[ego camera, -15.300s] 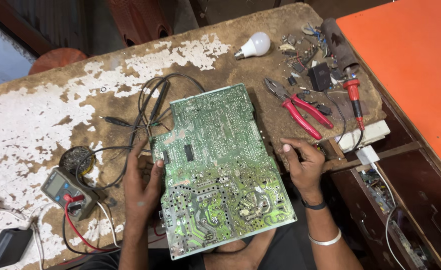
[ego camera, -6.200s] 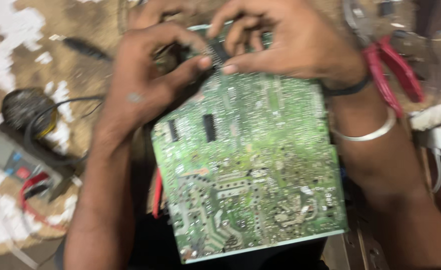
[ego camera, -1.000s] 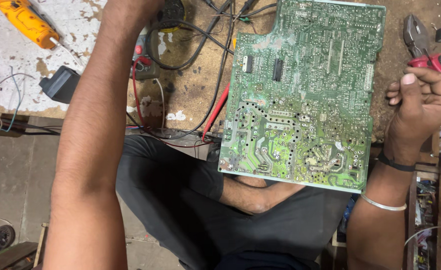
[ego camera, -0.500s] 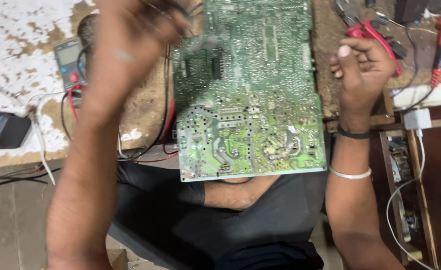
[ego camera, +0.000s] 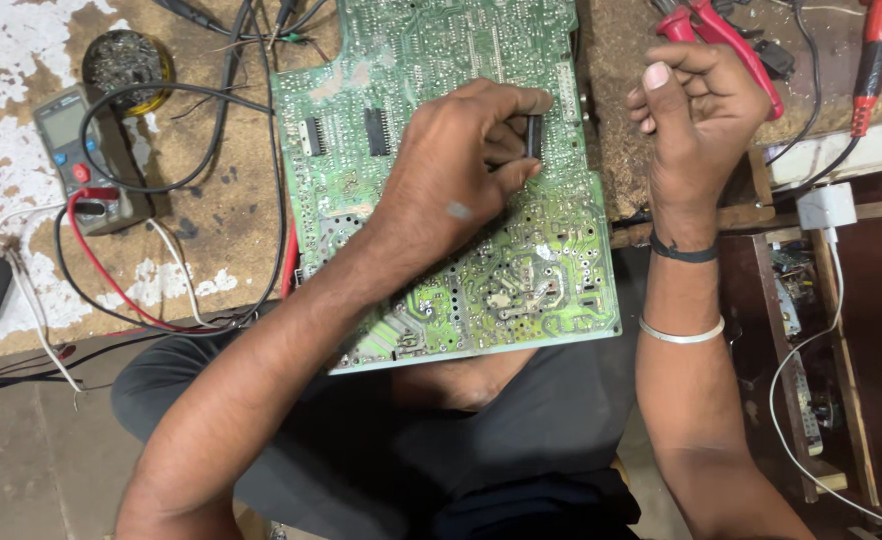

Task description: The person holds a green circuit board and uses a soldering iron to reflow solder on an integrated circuit. They then use a multimeter to test various points on the board.

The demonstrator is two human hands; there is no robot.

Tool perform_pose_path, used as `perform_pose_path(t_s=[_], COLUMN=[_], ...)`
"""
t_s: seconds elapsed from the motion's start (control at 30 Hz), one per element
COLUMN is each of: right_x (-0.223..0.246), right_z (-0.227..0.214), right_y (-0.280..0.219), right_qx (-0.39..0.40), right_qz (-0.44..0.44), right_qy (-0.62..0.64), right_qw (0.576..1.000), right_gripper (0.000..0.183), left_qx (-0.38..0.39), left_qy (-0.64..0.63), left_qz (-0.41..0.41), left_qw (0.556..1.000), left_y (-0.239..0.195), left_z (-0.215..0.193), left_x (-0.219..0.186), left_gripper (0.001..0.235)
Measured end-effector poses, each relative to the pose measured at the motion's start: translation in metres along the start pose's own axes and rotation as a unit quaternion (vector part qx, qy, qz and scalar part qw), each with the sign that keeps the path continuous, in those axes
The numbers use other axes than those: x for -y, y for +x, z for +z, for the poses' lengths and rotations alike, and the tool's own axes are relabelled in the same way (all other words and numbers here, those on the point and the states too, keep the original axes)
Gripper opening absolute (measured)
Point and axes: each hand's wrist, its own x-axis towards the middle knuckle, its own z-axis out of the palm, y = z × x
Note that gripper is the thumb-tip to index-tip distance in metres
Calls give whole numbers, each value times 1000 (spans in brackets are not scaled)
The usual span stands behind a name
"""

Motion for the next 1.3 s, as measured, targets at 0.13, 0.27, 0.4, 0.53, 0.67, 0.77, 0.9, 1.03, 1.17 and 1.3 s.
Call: perform_pose_path(t_s=[0.13,0.27,0.4,0.53,0.67,0.77,0.9,1.03,1.17,1.3], right_x=[3,7,5,0,-6,-10,-11,-1,23,28], right_z=[1,3,2,-2,-9,-12,-9,-22,-80,-148], right_y=[-1,0,-1,-2,-4,-6,-5,-7,-20,-31], right_qx=[-9,-18,-37,-40,-36,-37,-36,35,69,84], right_qz=[-3,7,19,6,-7,-3,-4,-8,14,90], right_qy=[21,44,48,64,65,65,57,15,-211,-309], right_qw=[1000,999,998,997,997,997,998,999,975,943], right_gripper=[18,18,17,17,19,21,21,19,21,27], left_qx=[29,48,51,42,38,47,42,42,37,36], left_qy=[-14,-41,-37,-31,-25,-24,-31,-39,-51,-47], left_qz=[13,-17,-12,23,22,4,16,11,12,32], left_qw=[999,998,998,998,999,999,999,998,998,998], left_y=[-1,-2,-3,-2,-2,-2,-1,-2,0,-2], left_z=[-11,-15,-15,-14,-14,-14,-15,-15,-15,-12], left_x=[6,9,9,10,11,13,15,15,15,20], left_gripper=[48,49,47,46,45,43,42,41,39,39])
